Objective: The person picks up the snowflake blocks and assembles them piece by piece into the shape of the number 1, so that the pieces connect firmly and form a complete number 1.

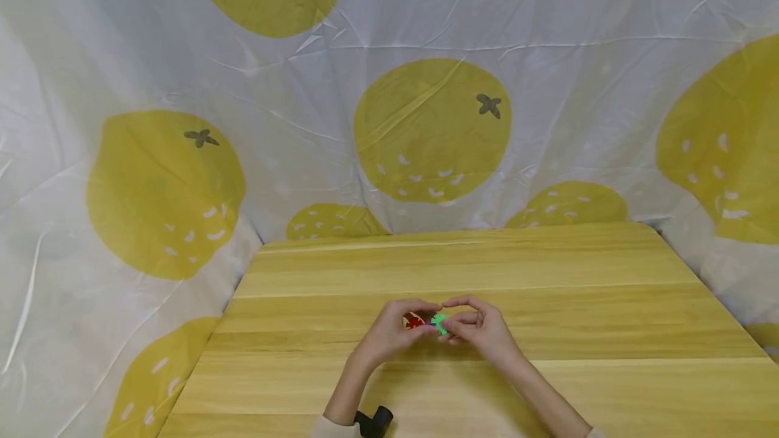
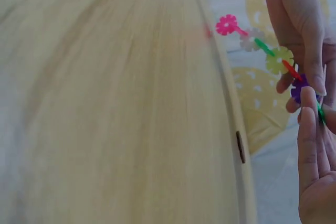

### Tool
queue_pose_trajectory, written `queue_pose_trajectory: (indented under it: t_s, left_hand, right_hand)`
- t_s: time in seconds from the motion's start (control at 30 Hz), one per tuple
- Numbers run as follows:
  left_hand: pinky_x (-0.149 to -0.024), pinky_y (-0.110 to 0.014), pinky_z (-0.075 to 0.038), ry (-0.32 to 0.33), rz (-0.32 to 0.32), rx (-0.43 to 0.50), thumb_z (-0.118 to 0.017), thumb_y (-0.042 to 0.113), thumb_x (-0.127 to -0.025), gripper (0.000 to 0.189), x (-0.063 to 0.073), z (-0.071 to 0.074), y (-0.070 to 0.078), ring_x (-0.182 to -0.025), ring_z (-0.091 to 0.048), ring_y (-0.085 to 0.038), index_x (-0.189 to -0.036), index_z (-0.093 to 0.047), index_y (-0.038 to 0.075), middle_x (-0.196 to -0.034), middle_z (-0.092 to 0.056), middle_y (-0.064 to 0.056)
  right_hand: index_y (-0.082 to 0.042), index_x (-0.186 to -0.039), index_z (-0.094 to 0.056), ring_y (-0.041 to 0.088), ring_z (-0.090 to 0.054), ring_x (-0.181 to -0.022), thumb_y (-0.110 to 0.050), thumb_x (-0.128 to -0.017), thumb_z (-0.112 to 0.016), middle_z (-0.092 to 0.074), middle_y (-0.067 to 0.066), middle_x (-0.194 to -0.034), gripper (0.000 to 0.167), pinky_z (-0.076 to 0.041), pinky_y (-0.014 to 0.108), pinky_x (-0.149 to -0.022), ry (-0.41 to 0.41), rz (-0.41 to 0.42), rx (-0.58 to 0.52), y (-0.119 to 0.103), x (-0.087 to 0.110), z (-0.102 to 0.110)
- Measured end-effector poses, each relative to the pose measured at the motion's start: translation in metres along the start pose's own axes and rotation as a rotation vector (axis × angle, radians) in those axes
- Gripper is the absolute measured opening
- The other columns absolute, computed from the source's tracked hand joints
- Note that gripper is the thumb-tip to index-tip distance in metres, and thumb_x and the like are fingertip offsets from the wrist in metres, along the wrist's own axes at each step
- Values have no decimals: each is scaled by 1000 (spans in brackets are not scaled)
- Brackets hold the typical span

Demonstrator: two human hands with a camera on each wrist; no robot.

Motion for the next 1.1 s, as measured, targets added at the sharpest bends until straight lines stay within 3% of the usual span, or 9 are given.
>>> queue_pose_trajectory:
  t_s: [0.27,0.5,0.63,0.8,0.97,1.1]
  left_hand:
    - [-79,-19,-58,-19,-19,77,-78,9,-91,29,-1,-4,5,-94,-72,-12,-120,-77,4,-111,-79,-9]
    - [-78,-17,-57,-38,4,43,-78,7,-91,27,0,-3,3,-93,-70,-12,-118,-77,2,-110,-78,-12]
    - [-78,-18,-56,-22,33,-26,-77,9,-92,27,0,0,-3,-92,-69,-8,-118,-77,2,-111,-78,-9]
    - [-80,-20,-56,-1,65,-67,-78,13,-93,29,2,5,-10,-95,-70,-13,-119,-76,0,-114,-78,-11]
    - [-80,-21,-56,16,90,-84,-77,15,-93,29,4,10,-15,-95,-70,-13,-119,-76,1,-115,-78,-10]
    - [-81,-21,-56,9,104,-90,-77,15,-94,30,5,11,-18,-95,-70,-13,-120,-76,1,-115,-78,-10]
  right_hand:
    - [9,-139,-47,16,-78,-86,-14,-99,-71,-81,-2,-96,52,-63,28,-79,11,-43,-56,3,3,0]
    - [9,-137,-49,15,-77,-87,-8,-101,-65,-80,0,-98,43,-63,29,-78,3,-67,-54,7,3,-3]
    - [8,-132,-57,20,-76,-89,-14,-99,-71,-77,11,-103,42,-62,29,-76,42,-53,59,5,2,2]
    - [8,-122,-67,20,-73,-86,-10,-93,-77,-73,21,-105,35,-59,25,-69,105,17,290,-1,0,12]
    - [4,-120,-71,16,-69,-83,-8,-90,-79,-73,20,-104,33,-57,22,-65,108,34,464,-2,-5,14]
    - [1,-120,-72,15,-64,-80,-8,-89,-81,-73,17,-102,33,-53,22,-61,102,-6,516,2,-9,13]
Point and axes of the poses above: each hand's wrist, its own x-axis away from the middle knuckle, its own z-axis out of the back of the hand, y = z × x, the point moved 8 cm from there along -x, towards the middle knuckle
